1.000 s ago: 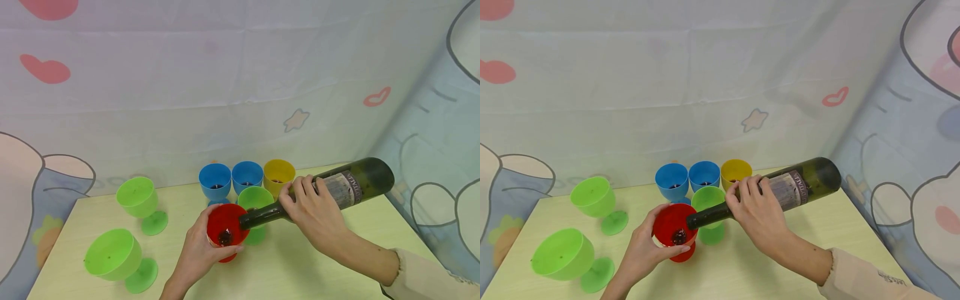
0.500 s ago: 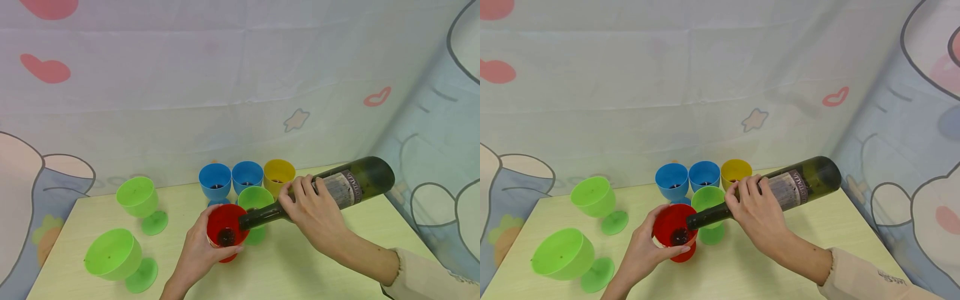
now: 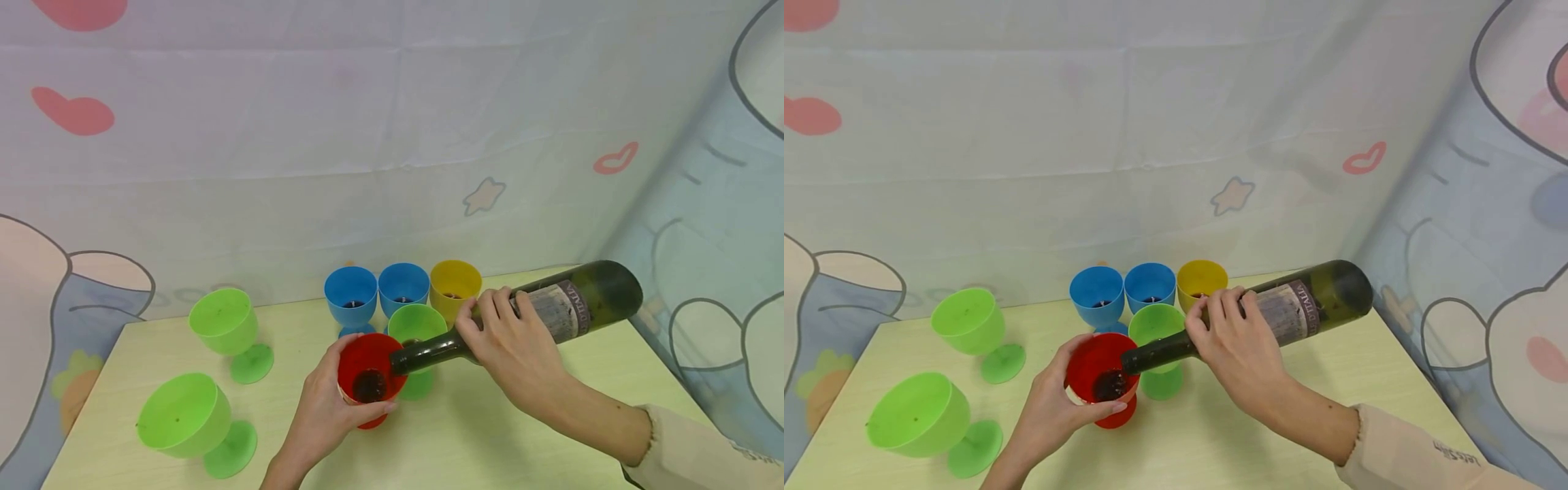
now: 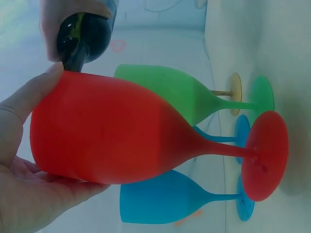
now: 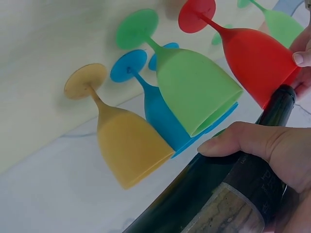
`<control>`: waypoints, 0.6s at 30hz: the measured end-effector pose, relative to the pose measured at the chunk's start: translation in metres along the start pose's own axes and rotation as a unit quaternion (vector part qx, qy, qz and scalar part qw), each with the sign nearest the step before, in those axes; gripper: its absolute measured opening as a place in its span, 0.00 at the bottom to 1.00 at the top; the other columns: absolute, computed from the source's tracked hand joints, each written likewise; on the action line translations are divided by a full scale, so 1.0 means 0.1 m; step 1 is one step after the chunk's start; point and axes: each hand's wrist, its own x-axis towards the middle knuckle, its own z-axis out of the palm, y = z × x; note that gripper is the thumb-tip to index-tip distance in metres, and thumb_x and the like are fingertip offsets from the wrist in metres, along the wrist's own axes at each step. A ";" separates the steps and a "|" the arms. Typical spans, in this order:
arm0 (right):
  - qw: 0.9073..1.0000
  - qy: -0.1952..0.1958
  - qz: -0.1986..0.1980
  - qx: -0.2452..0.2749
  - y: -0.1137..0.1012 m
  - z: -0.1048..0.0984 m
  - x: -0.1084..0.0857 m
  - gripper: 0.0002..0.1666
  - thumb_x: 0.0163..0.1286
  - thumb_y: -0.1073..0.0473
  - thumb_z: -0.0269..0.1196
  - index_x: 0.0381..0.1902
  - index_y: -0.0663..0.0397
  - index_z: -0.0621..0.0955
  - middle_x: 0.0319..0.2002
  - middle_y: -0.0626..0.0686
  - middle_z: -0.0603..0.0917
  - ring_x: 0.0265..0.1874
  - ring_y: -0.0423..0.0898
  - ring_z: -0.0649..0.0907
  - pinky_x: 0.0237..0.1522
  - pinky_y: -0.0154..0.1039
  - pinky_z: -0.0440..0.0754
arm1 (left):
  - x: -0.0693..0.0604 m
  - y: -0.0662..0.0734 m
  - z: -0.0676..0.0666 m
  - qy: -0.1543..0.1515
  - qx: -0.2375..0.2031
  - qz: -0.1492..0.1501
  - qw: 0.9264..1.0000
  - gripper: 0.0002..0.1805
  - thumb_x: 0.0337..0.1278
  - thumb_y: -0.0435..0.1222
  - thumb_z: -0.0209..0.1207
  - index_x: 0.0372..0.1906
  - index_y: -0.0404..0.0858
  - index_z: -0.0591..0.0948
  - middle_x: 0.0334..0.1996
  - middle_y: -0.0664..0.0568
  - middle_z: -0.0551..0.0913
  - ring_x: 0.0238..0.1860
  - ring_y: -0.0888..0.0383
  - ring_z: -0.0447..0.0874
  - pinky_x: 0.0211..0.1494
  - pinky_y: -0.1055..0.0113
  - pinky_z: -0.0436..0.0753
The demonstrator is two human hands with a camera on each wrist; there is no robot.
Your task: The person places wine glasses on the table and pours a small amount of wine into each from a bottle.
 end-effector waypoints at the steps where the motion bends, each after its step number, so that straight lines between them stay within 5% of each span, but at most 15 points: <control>1: 1.000 -0.001 0.000 0.002 0.01 0.00 0.00 0.34 0.42 0.62 0.75 0.44 0.64 0.69 0.35 0.68 0.74 0.36 0.62 0.75 0.40 0.51 0.74 | 0.00 0.01 0.00 -0.001 0.000 -0.001 1.000 0.46 0.27 0.41 0.76 0.60 0.42 0.66 0.51 0.52 0.74 0.52 0.50 0.71 0.43 0.57 0.80; 18: 0.998 -0.015 0.022 0.048 -0.02 0.12 -0.07 0.25 0.47 0.69 0.68 0.43 0.64 0.69 0.31 0.63 0.73 0.31 0.58 0.73 0.32 0.48 0.73 | 0.00 0.00 0.00 -0.004 0.015 -0.004 1.000 0.46 0.28 0.40 0.76 0.59 0.40 0.65 0.51 0.52 0.74 0.52 0.50 0.71 0.42 0.58 0.80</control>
